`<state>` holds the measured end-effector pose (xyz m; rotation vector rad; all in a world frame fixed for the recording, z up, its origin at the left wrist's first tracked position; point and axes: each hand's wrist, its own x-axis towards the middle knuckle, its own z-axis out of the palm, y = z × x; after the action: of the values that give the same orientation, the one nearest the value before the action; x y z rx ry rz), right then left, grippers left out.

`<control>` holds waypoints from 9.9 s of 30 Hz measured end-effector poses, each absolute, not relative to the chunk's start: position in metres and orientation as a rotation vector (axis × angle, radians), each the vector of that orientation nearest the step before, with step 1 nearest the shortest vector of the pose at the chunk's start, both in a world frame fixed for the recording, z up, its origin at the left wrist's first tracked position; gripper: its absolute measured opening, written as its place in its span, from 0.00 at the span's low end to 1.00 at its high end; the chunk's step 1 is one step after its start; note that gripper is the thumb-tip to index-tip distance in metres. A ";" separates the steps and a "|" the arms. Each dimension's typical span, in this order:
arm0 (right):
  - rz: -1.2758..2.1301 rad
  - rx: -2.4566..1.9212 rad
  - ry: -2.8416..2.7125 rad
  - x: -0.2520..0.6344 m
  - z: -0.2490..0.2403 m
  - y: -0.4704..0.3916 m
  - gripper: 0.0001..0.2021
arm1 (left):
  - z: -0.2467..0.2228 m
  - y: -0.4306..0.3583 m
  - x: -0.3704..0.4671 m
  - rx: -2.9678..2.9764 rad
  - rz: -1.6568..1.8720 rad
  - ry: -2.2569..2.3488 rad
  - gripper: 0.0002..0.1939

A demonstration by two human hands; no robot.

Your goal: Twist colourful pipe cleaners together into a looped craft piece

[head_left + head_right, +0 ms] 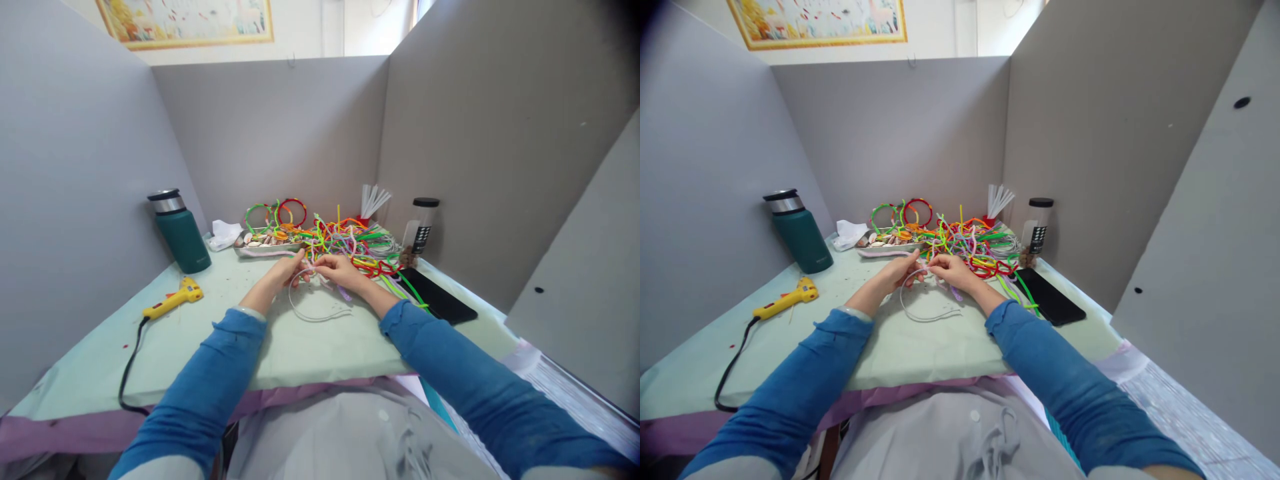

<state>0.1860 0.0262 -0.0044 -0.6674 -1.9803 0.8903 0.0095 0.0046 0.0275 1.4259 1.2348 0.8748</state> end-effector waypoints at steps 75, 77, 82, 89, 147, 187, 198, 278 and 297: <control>0.819 -0.750 -1.888 0.185 -0.012 0.033 0.13 | 0.029 0.007 0.013 2.334 0.926 1.620 0.15; 0.817 -0.737 -1.890 0.185 -0.011 0.032 0.13 | 0.031 0.006 0.013 2.304 0.921 1.607 0.15; 0.811 -0.704 -1.883 0.184 -0.008 0.029 0.13 | 0.032 0.006 0.012 2.224 0.916 1.567 0.18; 0.822 -0.679 -1.893 0.185 -0.008 0.028 0.14 | 0.031 0.004 0.009 2.054 0.865 1.457 0.22; 0.838 -0.669 -1.888 0.186 -0.004 0.027 0.15 | 0.029 0.000 0.008 2.053 0.906 1.439 0.23; 0.797 -0.796 -1.803 0.186 -0.009 0.037 0.14 | 0.028 0.006 0.013 1.739 1.159 1.297 0.18; 0.851 -0.805 -1.745 0.184 -0.008 0.036 0.14 | 0.018 0.018 0.011 2.283 1.279 1.321 0.08; 0.856 -0.740 -1.835 0.185 0.002 0.020 0.15 | 0.023 0.007 0.012 2.242 0.958 1.381 0.10; 0.882 -0.742 -1.827 0.185 -0.003 0.029 0.15 | 0.021 0.009 0.009 2.641 0.963 1.507 0.16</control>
<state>0.1853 0.0286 -0.0035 -0.7419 -1.8272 0.8825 0.0092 0.0085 0.0215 2.6411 1.5073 0.9635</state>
